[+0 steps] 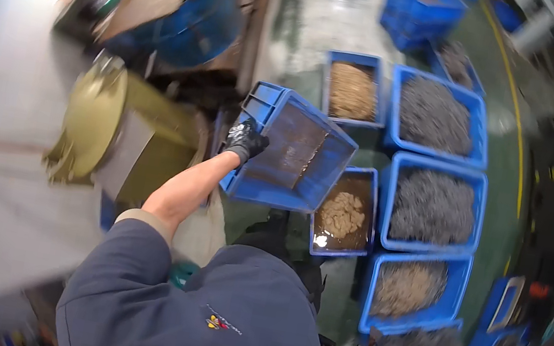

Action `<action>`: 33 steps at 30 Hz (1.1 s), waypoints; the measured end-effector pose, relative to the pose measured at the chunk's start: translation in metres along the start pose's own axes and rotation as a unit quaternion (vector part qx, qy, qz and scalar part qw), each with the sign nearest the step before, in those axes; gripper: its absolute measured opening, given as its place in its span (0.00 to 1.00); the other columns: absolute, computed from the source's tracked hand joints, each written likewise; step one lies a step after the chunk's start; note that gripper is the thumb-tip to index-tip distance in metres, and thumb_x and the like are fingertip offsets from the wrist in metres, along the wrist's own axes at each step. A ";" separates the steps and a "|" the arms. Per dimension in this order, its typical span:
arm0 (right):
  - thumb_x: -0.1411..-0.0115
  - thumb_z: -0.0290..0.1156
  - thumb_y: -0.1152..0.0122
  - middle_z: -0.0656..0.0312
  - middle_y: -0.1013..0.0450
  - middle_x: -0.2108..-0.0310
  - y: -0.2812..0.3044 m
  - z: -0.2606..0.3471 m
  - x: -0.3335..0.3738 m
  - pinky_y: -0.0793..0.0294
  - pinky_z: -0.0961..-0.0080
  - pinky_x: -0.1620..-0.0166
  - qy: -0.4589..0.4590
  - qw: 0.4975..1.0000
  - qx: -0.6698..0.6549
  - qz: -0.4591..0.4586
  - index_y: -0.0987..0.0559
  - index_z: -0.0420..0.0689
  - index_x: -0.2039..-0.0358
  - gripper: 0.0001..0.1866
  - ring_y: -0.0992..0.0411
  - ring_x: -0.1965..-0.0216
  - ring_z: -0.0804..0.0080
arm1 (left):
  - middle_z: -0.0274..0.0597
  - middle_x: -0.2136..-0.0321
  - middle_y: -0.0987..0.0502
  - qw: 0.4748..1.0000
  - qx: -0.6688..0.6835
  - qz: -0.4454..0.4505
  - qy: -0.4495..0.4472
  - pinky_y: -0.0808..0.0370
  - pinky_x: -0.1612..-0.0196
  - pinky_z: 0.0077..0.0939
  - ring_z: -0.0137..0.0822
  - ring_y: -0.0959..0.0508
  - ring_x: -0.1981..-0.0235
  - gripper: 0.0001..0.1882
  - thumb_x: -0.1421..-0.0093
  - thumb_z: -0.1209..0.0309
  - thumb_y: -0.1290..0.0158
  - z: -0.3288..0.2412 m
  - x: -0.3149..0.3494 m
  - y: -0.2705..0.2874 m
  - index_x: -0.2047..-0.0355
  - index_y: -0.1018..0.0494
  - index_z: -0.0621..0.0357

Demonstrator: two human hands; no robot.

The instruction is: Emptying metal shavings and scraps from machine collection trays into larger storage bins.

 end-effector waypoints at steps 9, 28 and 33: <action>0.42 0.57 0.55 0.69 0.47 0.89 -0.196 0.165 -0.101 0.50 0.71 0.81 -0.051 0.902 0.412 0.121 0.34 0.64 0.41 0.29 0.46 0.88 0.75 | 0.56 0.64 0.22 0.914 0.201 -0.140 0.322 0.25 0.58 0.41 0.53 0.22 0.60 0.22 0.58 0.57 0.45 0.161 0.147 -0.086 0.65 0.23 0.58; 0.38 0.39 0.53 0.56 0.25 0.58 -0.432 0.105 0.022 0.51 0.78 0.88 0.197 0.689 0.687 0.120 0.28 0.59 0.49 0.17 0.49 0.92 0.76 | 0.47 0.59 0.28 0.168 0.695 -0.299 0.632 0.30 0.68 0.46 0.46 0.28 0.63 0.26 0.56 0.59 0.41 0.372 0.346 -0.410 0.56 0.30 0.51; 0.40 0.34 0.47 0.65 0.31 0.80 -0.419 0.084 0.051 0.47 0.79 0.86 0.259 0.656 0.688 0.169 0.25 0.53 0.53 0.14 0.45 0.89 0.78 | 0.37 0.49 0.32 0.045 0.774 -0.333 0.537 0.36 0.52 0.50 0.46 0.35 0.49 0.25 0.52 0.51 0.48 0.465 0.300 -0.493 0.53 0.33 0.41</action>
Point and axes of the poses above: each hand's wrist, its own x-axis away from the middle knuckle, its own y-axis out of the back of the hand, z = x × y, the point moved 1 cm from there along -x, towards the middle knuckle
